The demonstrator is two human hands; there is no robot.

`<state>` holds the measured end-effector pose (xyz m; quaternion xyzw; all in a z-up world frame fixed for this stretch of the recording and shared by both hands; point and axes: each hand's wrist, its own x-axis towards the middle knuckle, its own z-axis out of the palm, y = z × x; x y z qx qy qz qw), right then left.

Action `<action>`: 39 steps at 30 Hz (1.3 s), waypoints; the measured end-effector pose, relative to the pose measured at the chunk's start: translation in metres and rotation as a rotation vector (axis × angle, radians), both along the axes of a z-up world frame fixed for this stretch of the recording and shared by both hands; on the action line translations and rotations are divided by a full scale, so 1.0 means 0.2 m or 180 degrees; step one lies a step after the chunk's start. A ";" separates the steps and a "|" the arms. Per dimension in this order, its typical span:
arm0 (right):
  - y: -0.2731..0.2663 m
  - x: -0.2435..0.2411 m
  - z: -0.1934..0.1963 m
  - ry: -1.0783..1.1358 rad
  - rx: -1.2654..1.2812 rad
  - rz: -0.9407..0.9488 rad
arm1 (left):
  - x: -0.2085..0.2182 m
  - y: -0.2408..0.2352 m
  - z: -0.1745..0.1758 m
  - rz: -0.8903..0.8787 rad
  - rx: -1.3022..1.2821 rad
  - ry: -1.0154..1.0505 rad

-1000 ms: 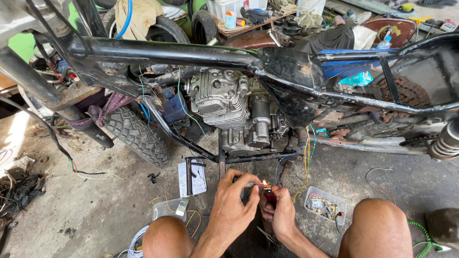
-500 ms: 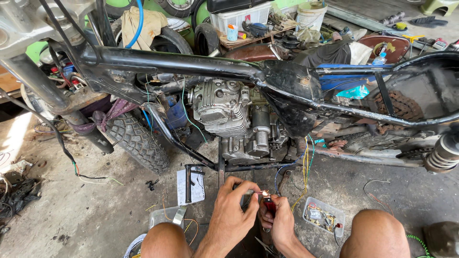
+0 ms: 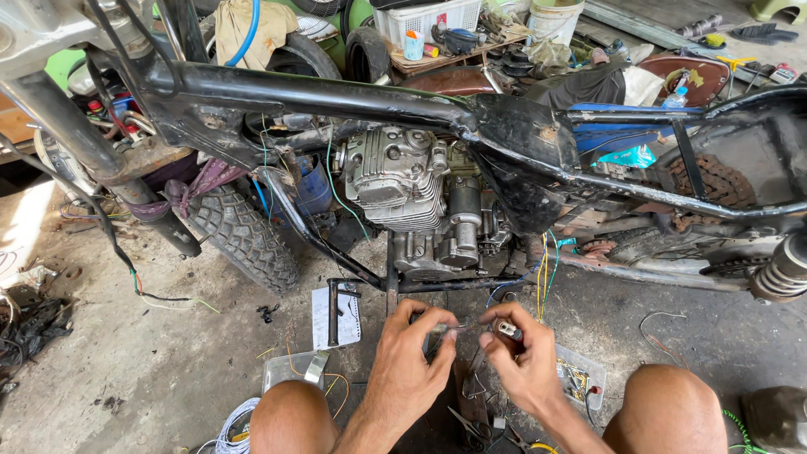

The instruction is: The person is repairing the electrical wiring of a motorcycle. They strip the insulation from several wires using pliers, twist the exposed ends together, and then use a lighter to heat-shrink the insulation over the connections.

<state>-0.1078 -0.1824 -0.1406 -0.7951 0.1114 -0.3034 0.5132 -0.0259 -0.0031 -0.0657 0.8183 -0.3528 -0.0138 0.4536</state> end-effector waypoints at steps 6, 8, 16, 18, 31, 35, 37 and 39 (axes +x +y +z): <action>0.05 0.02 0.31 0.0293 -0.0989 0.0293 | 0.00 -0.01 0.01 -0.0082 0.0019 -0.0063; 0.05 0.03 0.31 0.0194 -0.0995 0.0381 | -0.01 -0.01 -0.01 -0.0057 -0.0020 -0.0145; -0.04 0.05 0.33 0.0079 -0.0874 0.0932 | -0.03 -0.01 0.00 -0.0058 0.0196 -0.0230; -0.05 0.04 0.34 0.0263 -0.0742 0.0880 | -0.02 -0.02 0.00 -0.0062 0.0033 -0.0276; -0.24 0.00 0.27 0.0415 -0.0207 0.0758 | -0.03 -0.07 0.08 -0.0283 -0.0319 -0.0249; -0.61 -0.07 0.24 0.0203 0.0043 -0.0703 | 0.07 0.05 0.20 0.0158 0.0313 0.0735; -0.68 -0.12 0.25 -0.0121 0.0649 -0.1410 | 0.13 0.08 0.22 0.0419 0.0248 0.1145; -0.63 -0.10 0.27 0.0073 -0.0353 -0.1307 | 0.13 0.10 0.21 0.0325 -0.0321 0.0640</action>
